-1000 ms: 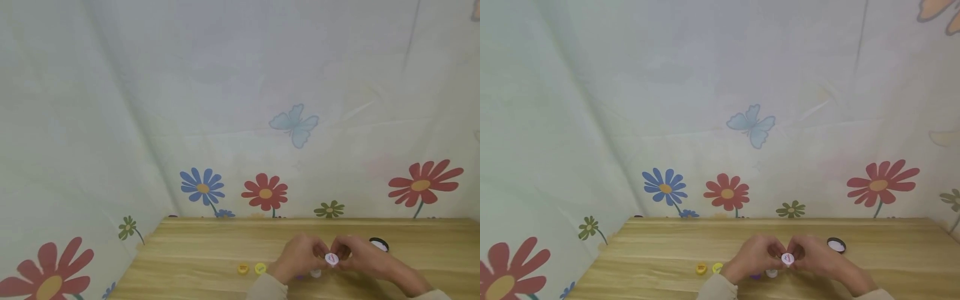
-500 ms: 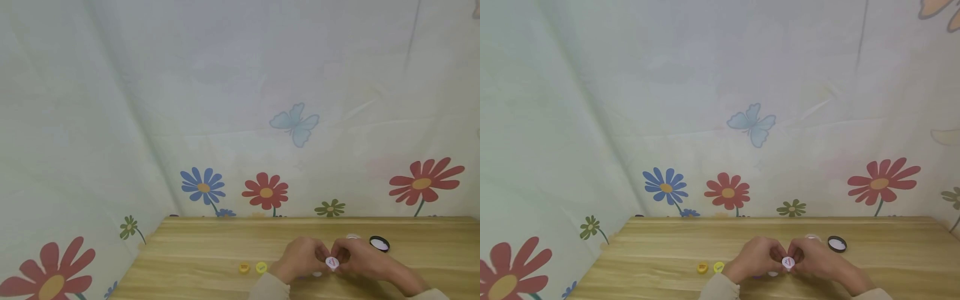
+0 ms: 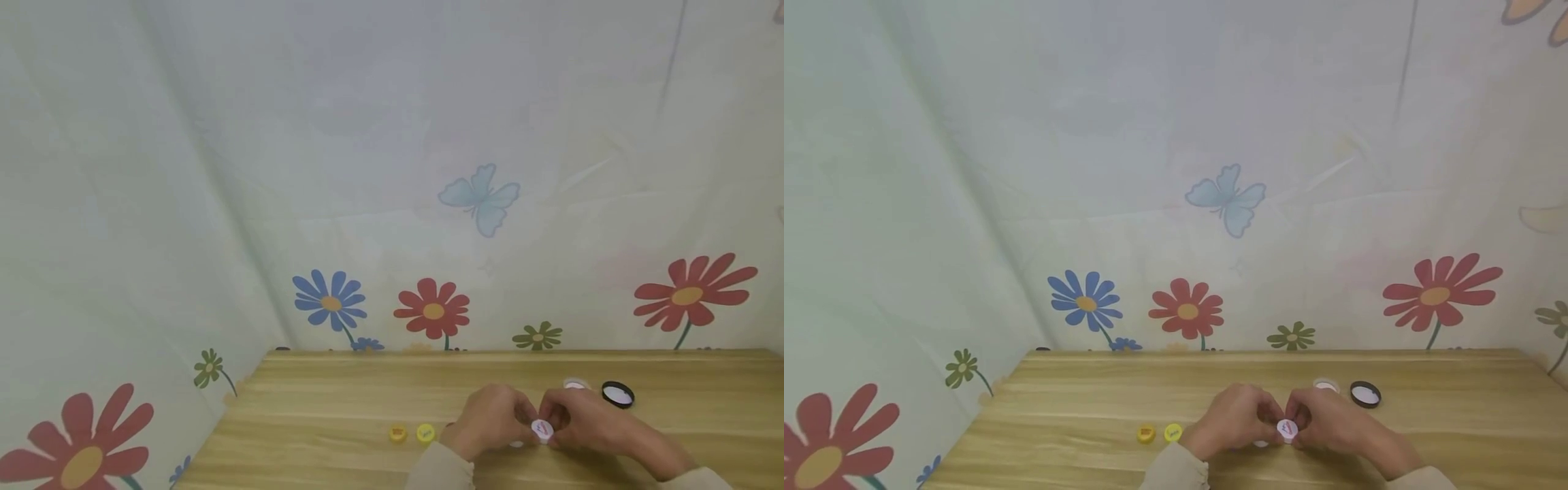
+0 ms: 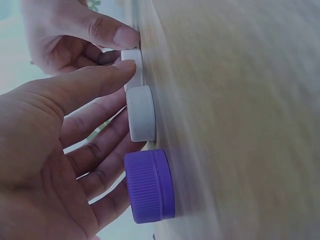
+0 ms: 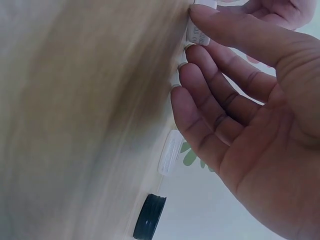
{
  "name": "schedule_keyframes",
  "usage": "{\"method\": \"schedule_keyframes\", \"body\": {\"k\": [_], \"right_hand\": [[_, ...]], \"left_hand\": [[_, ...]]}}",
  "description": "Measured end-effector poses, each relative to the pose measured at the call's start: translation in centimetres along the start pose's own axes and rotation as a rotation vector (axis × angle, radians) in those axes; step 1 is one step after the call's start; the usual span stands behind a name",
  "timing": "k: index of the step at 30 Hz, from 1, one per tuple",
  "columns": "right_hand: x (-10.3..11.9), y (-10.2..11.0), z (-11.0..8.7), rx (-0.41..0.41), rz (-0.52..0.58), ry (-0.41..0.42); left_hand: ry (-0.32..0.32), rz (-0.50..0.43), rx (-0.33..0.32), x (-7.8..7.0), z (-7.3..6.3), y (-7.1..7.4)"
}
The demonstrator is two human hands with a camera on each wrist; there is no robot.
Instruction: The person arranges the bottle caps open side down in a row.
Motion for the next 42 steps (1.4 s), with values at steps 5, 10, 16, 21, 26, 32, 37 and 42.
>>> {"method": "schedule_keyframes", "body": {"k": [5,10,16,21,26,32,37,42], "right_hand": [[0.1,0.0,0.0,0.004,0.001,-0.013],[0.1,-0.2,0.2,0.000,0.014,0.006],[0.1,-0.4,0.3,-0.003,0.021,0.021],[0.3,0.7,0.2,0.017,-0.015,-0.020],[0.3,1.9,0.1,0.012,-0.020,-0.052],[-0.2,3.5,-0.4,-0.026,-0.029,-0.047],[-0.6,4.7,-1.1,-0.103,-0.097,-0.014],[-0.8,5.7,-1.5,-0.146,-0.157,-0.106]], "left_hand": [[-0.010,0.025,-0.007,0.0,0.0,0.0],[-0.015,0.047,-0.013,0.1,-0.1,0.1],[-0.010,0.042,-0.005,0.3,-0.3,0.2],[0.008,-0.016,0.028,0.2,-0.1,0.6],[0.008,-0.035,0.034,0.2,0.3,0.9],[-0.009,-0.043,-0.005,-0.4,1.2,0.5],[0.005,-0.063,-0.032,-1.4,2.3,-0.2],[0.036,-0.059,-0.050,-2.1,3.0,-0.8]]}}
Point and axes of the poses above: each hand's wrist, its own z-axis towards the middle knuckle, its own y-axis out of the back of the hand, x = y × z, the point moved 2 cm from there along z, towards the middle knuckle, and after that the axes turned 3 degrees about y, right-handed, at the moved point
